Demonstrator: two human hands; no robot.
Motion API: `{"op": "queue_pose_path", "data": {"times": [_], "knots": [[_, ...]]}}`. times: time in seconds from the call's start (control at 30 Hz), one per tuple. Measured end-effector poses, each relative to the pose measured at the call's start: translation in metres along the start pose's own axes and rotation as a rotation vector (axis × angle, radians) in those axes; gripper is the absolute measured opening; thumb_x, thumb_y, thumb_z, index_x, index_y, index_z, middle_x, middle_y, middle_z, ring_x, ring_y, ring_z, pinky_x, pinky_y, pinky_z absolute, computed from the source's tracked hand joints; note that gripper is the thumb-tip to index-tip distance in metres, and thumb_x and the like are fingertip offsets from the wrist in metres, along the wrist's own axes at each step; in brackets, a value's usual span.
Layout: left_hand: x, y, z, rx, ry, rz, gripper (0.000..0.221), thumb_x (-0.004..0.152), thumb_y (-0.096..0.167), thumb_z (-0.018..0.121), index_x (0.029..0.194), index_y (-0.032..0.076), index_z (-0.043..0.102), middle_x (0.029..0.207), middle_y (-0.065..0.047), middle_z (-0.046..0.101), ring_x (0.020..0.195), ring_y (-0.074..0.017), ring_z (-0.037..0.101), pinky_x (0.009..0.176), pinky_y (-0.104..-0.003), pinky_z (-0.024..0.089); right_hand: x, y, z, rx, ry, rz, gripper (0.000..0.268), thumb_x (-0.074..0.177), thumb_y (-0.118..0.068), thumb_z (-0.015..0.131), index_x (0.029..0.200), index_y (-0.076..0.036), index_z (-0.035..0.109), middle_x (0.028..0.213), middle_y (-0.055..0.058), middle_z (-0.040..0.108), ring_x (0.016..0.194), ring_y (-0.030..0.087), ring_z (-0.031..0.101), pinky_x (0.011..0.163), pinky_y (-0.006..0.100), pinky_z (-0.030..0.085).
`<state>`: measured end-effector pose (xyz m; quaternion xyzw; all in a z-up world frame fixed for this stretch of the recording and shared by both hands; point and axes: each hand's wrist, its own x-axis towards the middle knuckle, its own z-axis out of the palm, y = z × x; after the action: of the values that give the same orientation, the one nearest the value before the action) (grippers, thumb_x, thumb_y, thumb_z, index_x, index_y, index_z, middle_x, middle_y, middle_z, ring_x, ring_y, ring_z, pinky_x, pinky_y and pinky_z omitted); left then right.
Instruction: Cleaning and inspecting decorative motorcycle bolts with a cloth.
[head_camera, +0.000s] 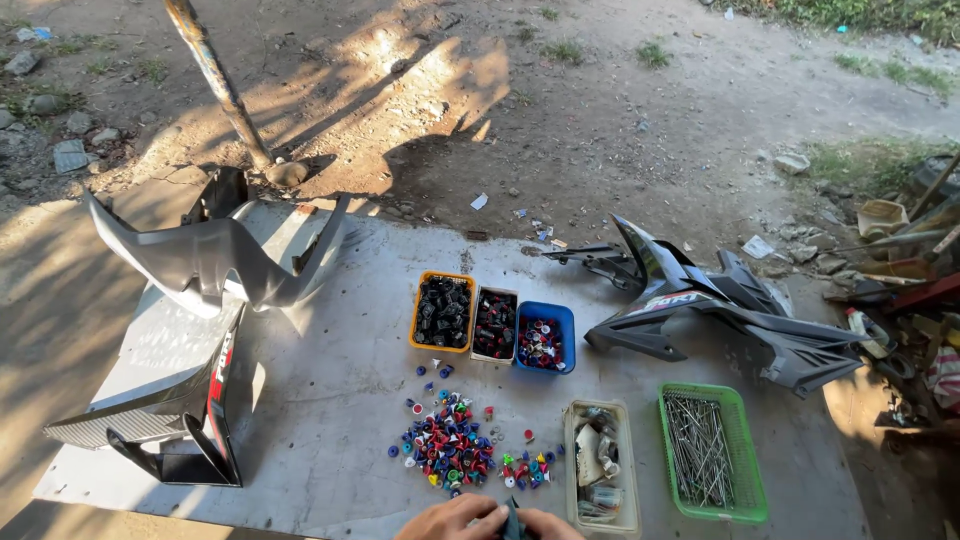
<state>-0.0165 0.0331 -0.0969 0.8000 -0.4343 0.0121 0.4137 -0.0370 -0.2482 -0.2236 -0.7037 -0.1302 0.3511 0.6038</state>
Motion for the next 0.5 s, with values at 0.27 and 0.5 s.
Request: {"op": "queue_pose_path", "data": {"times": [0.27, 0.5], "knots": [[0.06, 0.036, -0.045, -0.799, 0.275, -0.703, 0.018, 0.089, -0.004, 0.069, 0.107, -0.003, 0.073, 0.082, -0.006, 0.075, 0.064, -0.0096, 0.058, 0.058, -0.024, 0.049, -0.005, -0.196, 0.038, -0.141, 0.531, -0.15, 0.017, 0.092, -0.005, 0.051, 0.102, -0.002, 0.064, 0.066, 0.011, 0.072, 0.05, 0.021, 0.048, 0.049, 0.039, 0.043], [0.081, -0.001, -0.001, -1.016, 0.206, -0.972, 0.025, 0.106, 0.028, 0.049, 0.101, 0.005, 0.058, 0.087, -0.003, 0.056, 0.077, -0.0114, 0.046, 0.071, -0.027, 0.04, 0.01, -0.185, 0.015, -0.622, 0.728, -0.41, 0.034, 0.076, 0.002, 0.063, 0.11, 0.004, 0.064, 0.101, 0.018, 0.074, 0.079, 0.036, 0.07, 0.074, 0.041, 0.056]]}}
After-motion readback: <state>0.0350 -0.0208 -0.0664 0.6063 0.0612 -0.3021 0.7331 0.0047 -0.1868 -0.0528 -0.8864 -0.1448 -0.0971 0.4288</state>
